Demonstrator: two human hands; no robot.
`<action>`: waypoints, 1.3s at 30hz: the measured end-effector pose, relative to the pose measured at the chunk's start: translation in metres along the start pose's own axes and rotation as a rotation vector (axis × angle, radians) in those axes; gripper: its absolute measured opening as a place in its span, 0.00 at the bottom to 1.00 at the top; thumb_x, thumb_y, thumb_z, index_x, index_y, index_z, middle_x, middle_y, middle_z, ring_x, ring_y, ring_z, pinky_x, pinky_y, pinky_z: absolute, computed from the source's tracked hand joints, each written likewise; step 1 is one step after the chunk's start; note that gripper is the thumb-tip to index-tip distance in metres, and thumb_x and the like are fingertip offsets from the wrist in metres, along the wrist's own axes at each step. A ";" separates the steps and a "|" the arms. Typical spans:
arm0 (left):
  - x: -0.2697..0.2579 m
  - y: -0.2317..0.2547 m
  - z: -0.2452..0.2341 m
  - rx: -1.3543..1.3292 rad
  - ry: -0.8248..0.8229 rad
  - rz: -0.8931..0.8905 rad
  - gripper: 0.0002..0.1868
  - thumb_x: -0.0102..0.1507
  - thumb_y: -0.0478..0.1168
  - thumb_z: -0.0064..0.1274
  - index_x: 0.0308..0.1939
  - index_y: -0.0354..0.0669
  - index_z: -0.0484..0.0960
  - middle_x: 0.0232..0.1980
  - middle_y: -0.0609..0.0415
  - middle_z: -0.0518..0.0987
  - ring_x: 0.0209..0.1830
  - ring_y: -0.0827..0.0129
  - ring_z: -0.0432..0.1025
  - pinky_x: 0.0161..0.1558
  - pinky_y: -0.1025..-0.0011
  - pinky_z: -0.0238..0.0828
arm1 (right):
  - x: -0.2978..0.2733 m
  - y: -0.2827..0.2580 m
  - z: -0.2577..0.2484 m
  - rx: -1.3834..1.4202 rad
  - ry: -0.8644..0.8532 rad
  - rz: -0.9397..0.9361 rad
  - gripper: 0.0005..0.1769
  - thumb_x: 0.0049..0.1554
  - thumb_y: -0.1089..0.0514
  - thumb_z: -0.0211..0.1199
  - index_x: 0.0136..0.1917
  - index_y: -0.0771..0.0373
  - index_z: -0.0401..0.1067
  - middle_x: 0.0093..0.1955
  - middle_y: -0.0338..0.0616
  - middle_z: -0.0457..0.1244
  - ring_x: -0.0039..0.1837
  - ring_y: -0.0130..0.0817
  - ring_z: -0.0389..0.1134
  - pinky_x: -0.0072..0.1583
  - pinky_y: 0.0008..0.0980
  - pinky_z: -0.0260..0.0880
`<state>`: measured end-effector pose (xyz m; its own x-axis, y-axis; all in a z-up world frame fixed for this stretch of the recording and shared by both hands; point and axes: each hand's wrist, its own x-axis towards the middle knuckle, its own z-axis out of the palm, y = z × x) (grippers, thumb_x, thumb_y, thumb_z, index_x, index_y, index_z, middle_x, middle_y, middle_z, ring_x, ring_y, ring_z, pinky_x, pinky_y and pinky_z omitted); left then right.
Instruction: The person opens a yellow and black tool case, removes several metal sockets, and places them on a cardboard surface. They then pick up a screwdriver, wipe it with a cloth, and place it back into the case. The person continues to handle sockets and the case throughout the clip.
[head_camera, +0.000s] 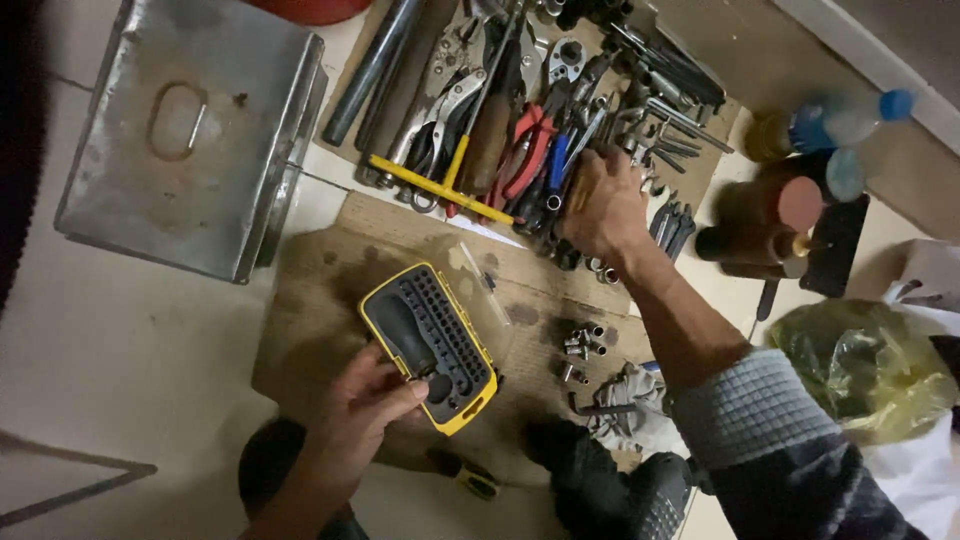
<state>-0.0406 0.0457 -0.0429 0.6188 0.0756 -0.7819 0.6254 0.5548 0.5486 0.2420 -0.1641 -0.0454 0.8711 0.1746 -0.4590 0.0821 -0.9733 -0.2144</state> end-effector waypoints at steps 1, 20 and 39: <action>-0.007 0.013 0.006 -0.002 0.002 0.000 0.26 0.57 0.30 0.59 0.60 0.41 0.82 0.43 0.45 0.87 0.39 0.65 0.78 0.41 0.66 0.74 | 0.002 0.002 0.003 -0.001 -0.002 -0.002 0.51 0.44 0.65 0.65 0.79 0.55 0.52 0.77 0.53 0.42 0.71 0.52 0.49 0.66 0.61 0.62; -0.017 0.031 0.026 0.056 0.031 -0.127 0.22 0.58 0.32 0.56 0.57 0.44 0.81 0.48 0.45 0.88 0.45 0.61 0.80 0.47 0.64 0.77 | 0.015 -0.019 0.000 -0.132 0.035 0.062 0.38 0.48 0.65 0.64 0.71 0.66 0.56 0.70 0.60 0.49 0.69 0.60 0.53 0.68 0.52 0.62; -0.011 0.032 0.040 -0.145 -0.058 -0.022 0.28 0.56 0.34 0.54 0.61 0.43 0.75 0.60 0.45 0.82 0.64 0.49 0.77 0.61 0.46 0.76 | -0.261 0.061 -0.023 1.110 -0.156 -0.081 0.35 0.54 0.45 0.58 0.73 0.57 0.66 0.70 0.50 0.66 0.50 0.33 0.72 0.43 0.29 0.78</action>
<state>-0.0090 0.0294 -0.0049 0.6348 0.0169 -0.7725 0.5662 0.6701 0.4800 0.0311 -0.2722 0.0815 0.8063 0.3236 -0.4951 -0.4090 -0.2996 -0.8620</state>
